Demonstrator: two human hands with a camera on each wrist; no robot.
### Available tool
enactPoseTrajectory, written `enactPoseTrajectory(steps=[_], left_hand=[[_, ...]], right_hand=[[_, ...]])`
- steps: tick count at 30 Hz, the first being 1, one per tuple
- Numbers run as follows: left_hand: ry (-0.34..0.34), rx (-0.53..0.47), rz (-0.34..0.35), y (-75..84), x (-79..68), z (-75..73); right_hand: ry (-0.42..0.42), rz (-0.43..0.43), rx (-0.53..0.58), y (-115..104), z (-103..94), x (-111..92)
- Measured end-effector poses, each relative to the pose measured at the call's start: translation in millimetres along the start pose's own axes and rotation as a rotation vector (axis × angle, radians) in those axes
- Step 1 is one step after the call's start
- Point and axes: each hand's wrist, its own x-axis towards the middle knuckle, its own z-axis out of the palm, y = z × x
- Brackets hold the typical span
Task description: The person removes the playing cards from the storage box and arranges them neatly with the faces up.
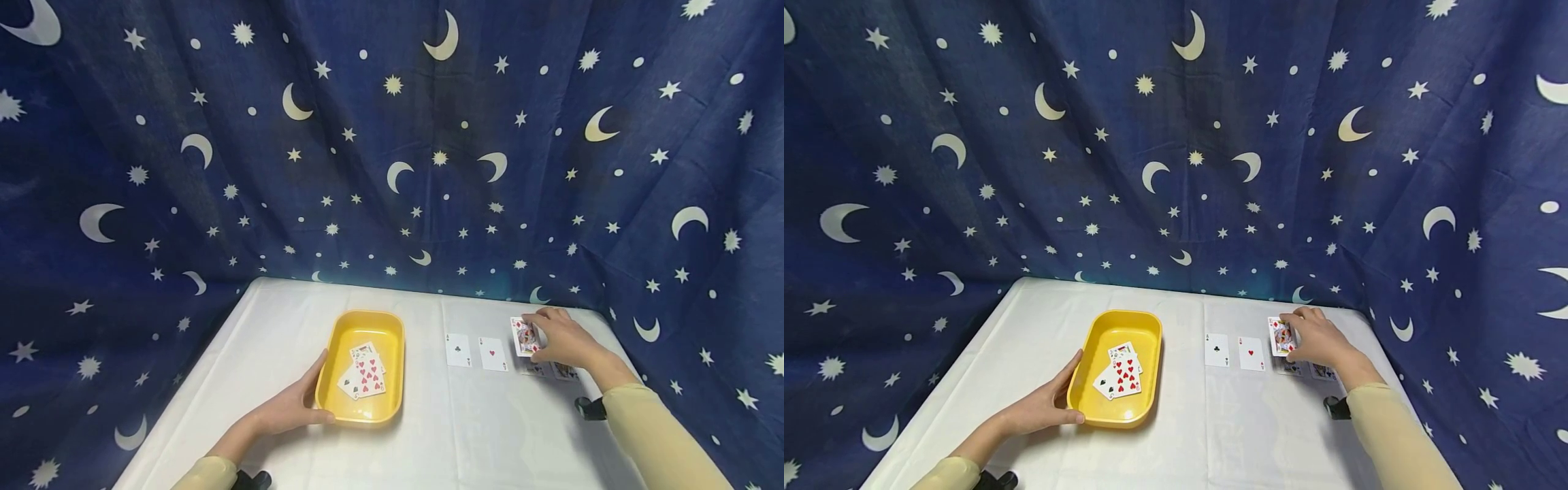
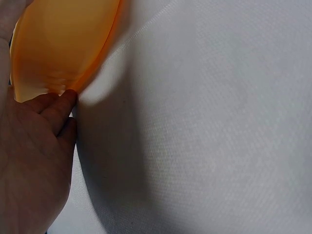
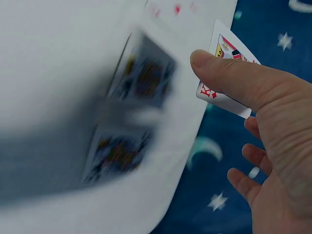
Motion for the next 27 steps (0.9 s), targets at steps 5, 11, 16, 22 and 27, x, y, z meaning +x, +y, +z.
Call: enactPoseTrajectory(steps=[5,11,16,22,27], left_hand=[[0.006,0.001,-0.024,2.2,-1.2,0.8],[0.008,0.01,-0.026,3.2,-1.4,0.8],[0.007,0.013,-0.019,1.4,-0.1,0.1],[0.007,0.01,-0.013,-1.0,0.4,0.4],[0.005,0.009,-0.012,-2.1,-0.6,-0.2]], right_hand=[[-0.005,0.038,-0.032,29,2.5,-14],[0.001,0.038,-0.083,54,4.7,-28],[-0.034,0.067,-0.124,71,5.3,-39],[-0.104,0.15,-0.132,88,5.0,-51],[-0.139,0.194,-0.177,97,7.8,-56]])
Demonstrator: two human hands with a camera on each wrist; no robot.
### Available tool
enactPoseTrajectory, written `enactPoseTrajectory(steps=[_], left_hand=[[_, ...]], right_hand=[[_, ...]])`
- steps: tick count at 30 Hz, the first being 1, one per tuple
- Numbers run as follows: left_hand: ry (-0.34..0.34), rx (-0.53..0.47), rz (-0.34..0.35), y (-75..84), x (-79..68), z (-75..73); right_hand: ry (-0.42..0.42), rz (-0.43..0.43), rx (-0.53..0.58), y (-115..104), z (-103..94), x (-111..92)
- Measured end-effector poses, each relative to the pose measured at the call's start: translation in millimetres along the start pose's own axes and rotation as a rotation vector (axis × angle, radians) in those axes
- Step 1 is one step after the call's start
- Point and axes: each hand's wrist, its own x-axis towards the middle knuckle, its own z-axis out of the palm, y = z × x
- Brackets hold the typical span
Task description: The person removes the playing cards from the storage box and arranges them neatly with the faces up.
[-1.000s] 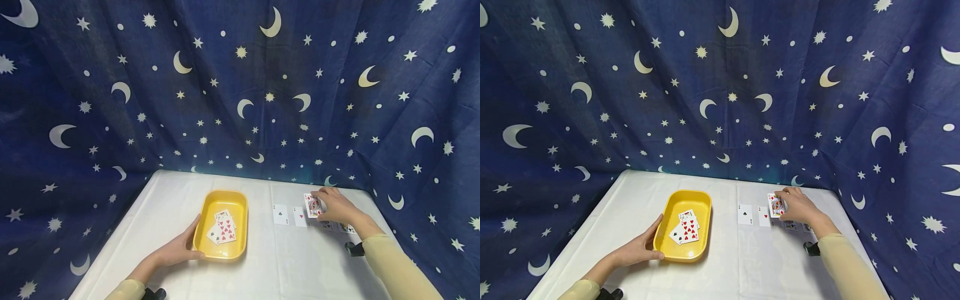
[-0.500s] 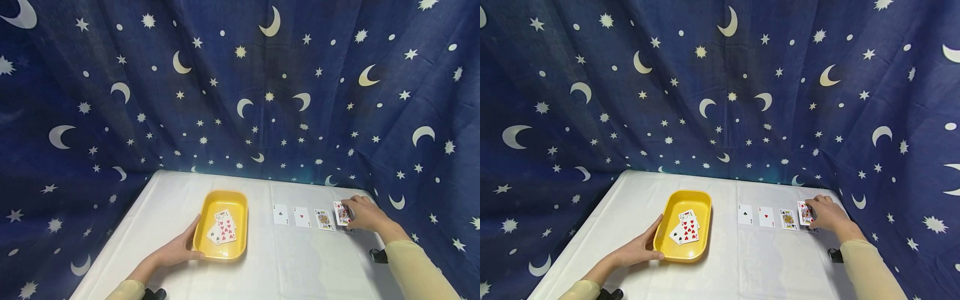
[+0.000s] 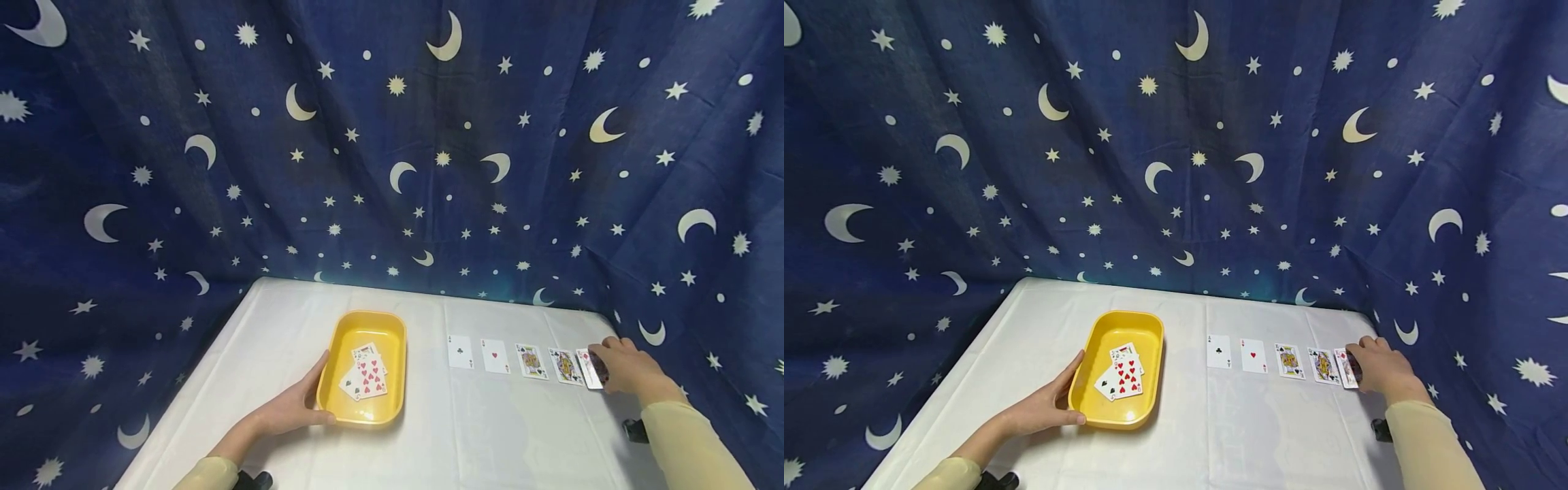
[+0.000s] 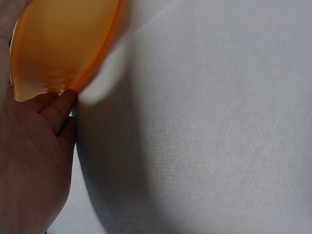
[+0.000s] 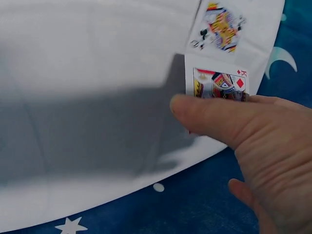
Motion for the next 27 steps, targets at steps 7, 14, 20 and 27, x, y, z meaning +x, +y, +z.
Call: enactPoseTrajectory(steps=[7,14,20,27], left_hand=[[0.002,0.004,-0.017,1.3,-0.6,1.3],[-0.002,-0.001,-0.013,1.6,-1.2,1.0],[-0.004,-0.005,-0.006,2.3,-1.5,1.4],[-0.001,-0.003,-0.005,2.3,-2.2,1.0]], right_hand=[[0.003,0.016,-0.053,8,10.1,-1],[-0.057,0.036,-0.009,12,17.5,0],[-0.108,0.065,-0.009,10,18.3,1],[-0.147,0.098,-0.003,-10,4.0,-8]])
